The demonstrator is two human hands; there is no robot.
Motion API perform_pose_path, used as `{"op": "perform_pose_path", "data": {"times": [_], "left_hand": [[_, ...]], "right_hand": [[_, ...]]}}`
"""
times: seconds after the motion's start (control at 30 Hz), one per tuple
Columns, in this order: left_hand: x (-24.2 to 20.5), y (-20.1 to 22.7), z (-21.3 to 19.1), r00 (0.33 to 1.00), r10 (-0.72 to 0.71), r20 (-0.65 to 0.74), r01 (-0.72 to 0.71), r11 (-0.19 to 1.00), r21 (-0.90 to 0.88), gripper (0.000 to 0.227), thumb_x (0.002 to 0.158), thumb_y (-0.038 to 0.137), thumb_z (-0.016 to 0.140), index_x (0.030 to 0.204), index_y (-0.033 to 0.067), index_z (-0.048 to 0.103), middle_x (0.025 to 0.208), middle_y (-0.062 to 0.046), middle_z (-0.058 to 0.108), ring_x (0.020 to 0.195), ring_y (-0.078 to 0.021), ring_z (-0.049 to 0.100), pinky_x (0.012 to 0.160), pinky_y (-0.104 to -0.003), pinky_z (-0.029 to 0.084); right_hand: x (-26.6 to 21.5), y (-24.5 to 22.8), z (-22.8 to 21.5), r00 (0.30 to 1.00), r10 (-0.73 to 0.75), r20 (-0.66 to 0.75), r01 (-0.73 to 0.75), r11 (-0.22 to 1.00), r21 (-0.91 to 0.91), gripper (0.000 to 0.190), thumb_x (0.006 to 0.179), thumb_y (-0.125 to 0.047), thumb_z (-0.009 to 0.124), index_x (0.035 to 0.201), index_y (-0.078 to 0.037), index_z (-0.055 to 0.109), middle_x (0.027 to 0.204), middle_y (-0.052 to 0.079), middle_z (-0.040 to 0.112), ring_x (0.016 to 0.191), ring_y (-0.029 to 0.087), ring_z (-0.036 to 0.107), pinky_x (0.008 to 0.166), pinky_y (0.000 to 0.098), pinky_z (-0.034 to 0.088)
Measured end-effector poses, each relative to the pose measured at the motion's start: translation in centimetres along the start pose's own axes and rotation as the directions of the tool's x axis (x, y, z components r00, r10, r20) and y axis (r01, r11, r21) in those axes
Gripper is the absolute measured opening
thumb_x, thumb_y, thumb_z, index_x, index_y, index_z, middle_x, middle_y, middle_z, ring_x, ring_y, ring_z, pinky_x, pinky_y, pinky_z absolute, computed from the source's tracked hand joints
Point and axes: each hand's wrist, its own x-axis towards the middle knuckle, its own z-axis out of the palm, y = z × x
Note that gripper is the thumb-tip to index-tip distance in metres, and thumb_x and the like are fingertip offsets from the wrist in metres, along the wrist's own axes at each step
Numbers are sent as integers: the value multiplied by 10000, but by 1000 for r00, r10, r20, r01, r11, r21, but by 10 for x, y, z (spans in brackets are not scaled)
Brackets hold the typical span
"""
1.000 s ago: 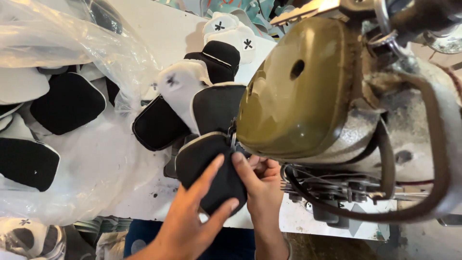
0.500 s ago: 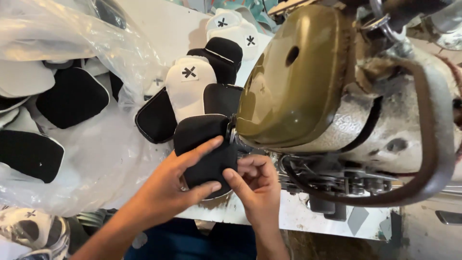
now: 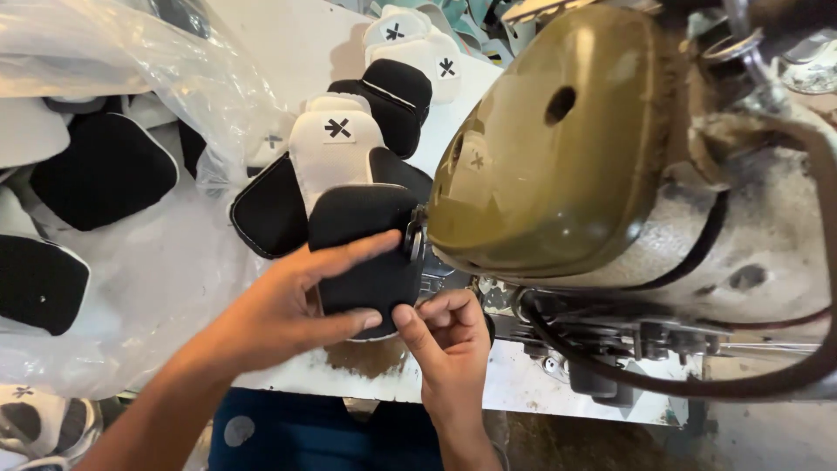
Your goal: The person uses a sewing machine to stitch black and white shoe parts. They repeatedly pick up parts, align them under the needle, and sew them. The person also adjusts the thread on the machine and moves finished parts aside.
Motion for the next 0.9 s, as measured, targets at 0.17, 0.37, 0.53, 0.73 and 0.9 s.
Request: {"op": "perform_pose_path", "data": {"times": [0.17,0.37,0.53,0.73,0.9], "left_hand": [[17,19,-14,994,-94,51,92,995,44,782,786,-4,791,1507,123,517,1289,-3,707,1066,-50,616,953,-254,533],[33,28,-24,994,-30,107,13,987,160,785,794,0,798,1512,124,506,1275,3,714,1084,-51,612,990,-246,501],[43,35,-24,985,-152,80,147,987,69,792,782,24,782,1515,155,512,1178,-7,737,1021,-68,649,947,-254,540],[35,11,-15,997,61,-56,-60,998,18,750,834,20,794,1519,72,495,1216,1,695,1007,-34,611,887,-206,526],[-9,-40,53,828,128,-545,-55,988,148,758,900,28,797,1601,84,517,898,13,572,632,-11,377,517,-171,321]], "right_hand": [[9,-6,10,1000,16,-10,-16,1000,20,267,888,67,748,908,-56,512,863,63,662,739,109,646,692,283,577],[21,-13,20,995,19,-93,-20,1000,-9,322,851,66,751,851,-79,464,785,94,697,636,133,658,609,289,570],[28,0,14,991,-67,-120,64,998,-25,357,883,54,775,832,-76,446,730,91,658,605,154,658,564,297,556],[29,-9,25,985,-61,-164,51,997,-64,345,915,10,738,792,-75,427,719,108,682,639,174,702,535,296,555],[27,-3,15,995,-13,-97,18,998,53,348,849,42,748,847,-99,430,738,86,677,612,144,670,535,308,584]]}}
